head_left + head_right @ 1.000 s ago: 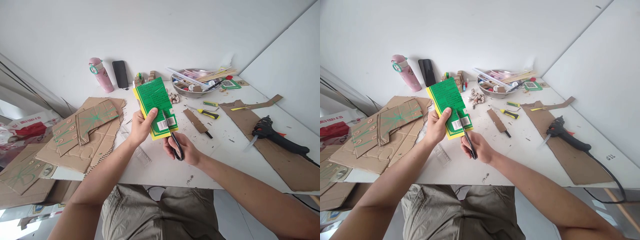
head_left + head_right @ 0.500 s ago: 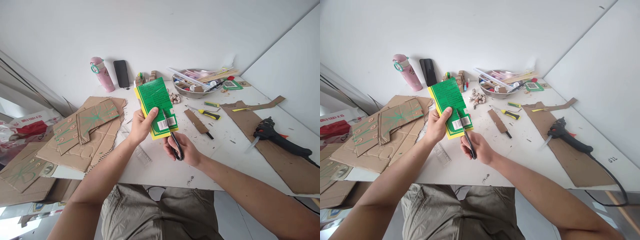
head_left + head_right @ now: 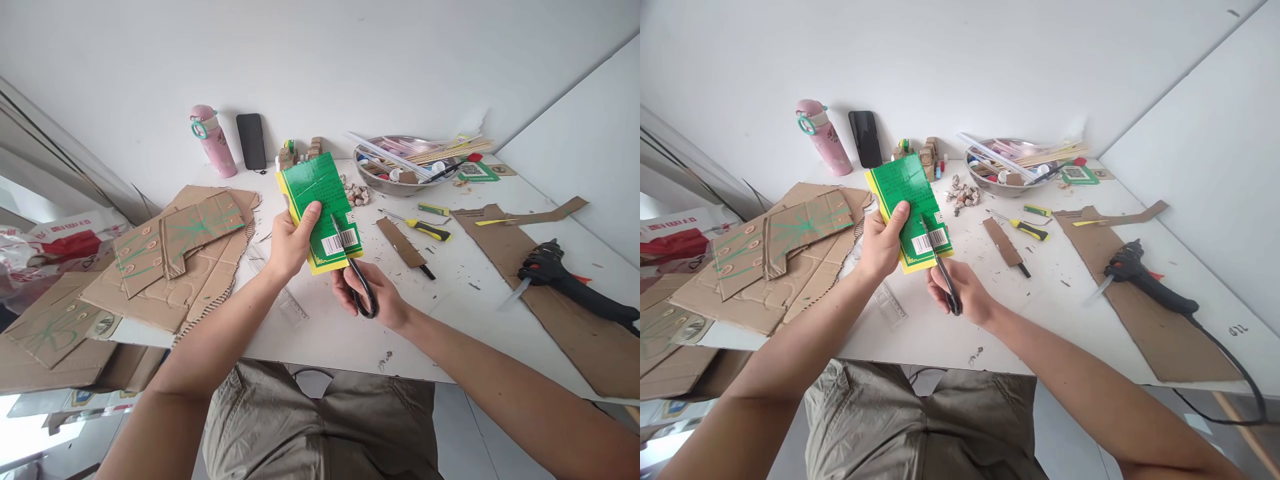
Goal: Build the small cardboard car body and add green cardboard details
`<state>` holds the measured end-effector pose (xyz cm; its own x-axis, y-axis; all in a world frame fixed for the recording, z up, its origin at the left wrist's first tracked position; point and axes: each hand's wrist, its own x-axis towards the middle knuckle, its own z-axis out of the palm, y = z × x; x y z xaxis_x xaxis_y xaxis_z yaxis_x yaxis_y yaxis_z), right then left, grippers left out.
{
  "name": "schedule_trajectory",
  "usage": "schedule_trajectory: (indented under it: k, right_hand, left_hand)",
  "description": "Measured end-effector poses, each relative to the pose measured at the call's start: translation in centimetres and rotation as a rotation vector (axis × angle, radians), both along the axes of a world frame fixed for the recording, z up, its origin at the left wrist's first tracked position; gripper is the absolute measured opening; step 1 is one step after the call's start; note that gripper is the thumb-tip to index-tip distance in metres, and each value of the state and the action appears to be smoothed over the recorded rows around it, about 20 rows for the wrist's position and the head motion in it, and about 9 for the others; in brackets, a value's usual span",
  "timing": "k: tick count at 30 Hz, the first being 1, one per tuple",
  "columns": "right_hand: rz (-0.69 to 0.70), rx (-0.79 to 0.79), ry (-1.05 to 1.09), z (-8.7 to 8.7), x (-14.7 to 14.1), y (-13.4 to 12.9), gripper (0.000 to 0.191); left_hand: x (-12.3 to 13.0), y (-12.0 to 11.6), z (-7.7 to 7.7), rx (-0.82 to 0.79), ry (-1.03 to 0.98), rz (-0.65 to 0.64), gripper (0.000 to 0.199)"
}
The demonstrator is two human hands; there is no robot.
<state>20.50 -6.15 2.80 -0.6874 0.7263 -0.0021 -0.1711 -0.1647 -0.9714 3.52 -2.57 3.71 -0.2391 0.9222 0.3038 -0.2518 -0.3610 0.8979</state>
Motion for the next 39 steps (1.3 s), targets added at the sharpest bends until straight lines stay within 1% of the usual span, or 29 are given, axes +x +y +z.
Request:
schedule_trajectory:
  k: [3,7,12,15,21,24,28,33,36,39]
  right_hand:
    - [0.016,-0.025,-0.012,0.4,0.1,0.0,0.067]
    - [0.054,-0.003,-0.029,0.6,0.4,0.1,0.065]
    - [0.006,0.001,-0.030,0.1,0.3,0.3,0.065]
    - [0.012,-0.015,-0.026,-0.2,0.2,0.4,0.065]
    - [0.020,-0.021,-0.026,0.1,0.2,0.3,0.067]
    - [0.021,-0.034,-0.014,0.4,0.2,0.4,0.064]
    - [0.057,-0.111,0.030,0.6,0.2,0.6,0.062]
    - [0.117,-0.152,0.045,0.6,0.5,1.0,0.064]
    - [0.130,-0.156,0.037,0.6,0.6,1.1,0.065]
    - [0.091,-0.140,0.014,0.7,0.5,1.0,0.066]
  left_hand:
    - [0.0,0.0,0.1,0.006,0.019,-0.009,0.059]
    - [-0.1,-0.1,0.0,-0.020,0.034,-0.016,0.057]
    - [-0.1,0.1,-0.4,0.009,0.011,0.010,0.052]
    - [-0.2,0.3,-0.7,0.005,-0.011,0.016,0.053]
    - [-0.3,0.4,-0.6,-0.016,-0.010,-0.007,0.054]
    - [-0.4,0.4,-0.3,-0.063,-0.042,-0.048,0.054]
    - [-0.3,0.2,0.2,-0.149,-0.121,-0.131,0.051]
    - [0.2,-0.3,0.8,-0.176,-0.199,-0.175,0.049]
    - [0.1,-0.3,0.7,-0.183,-0.206,-0.162,0.045]
    - [-0.2,0.1,0.2,-0.152,-0.153,-0.098,0.041]
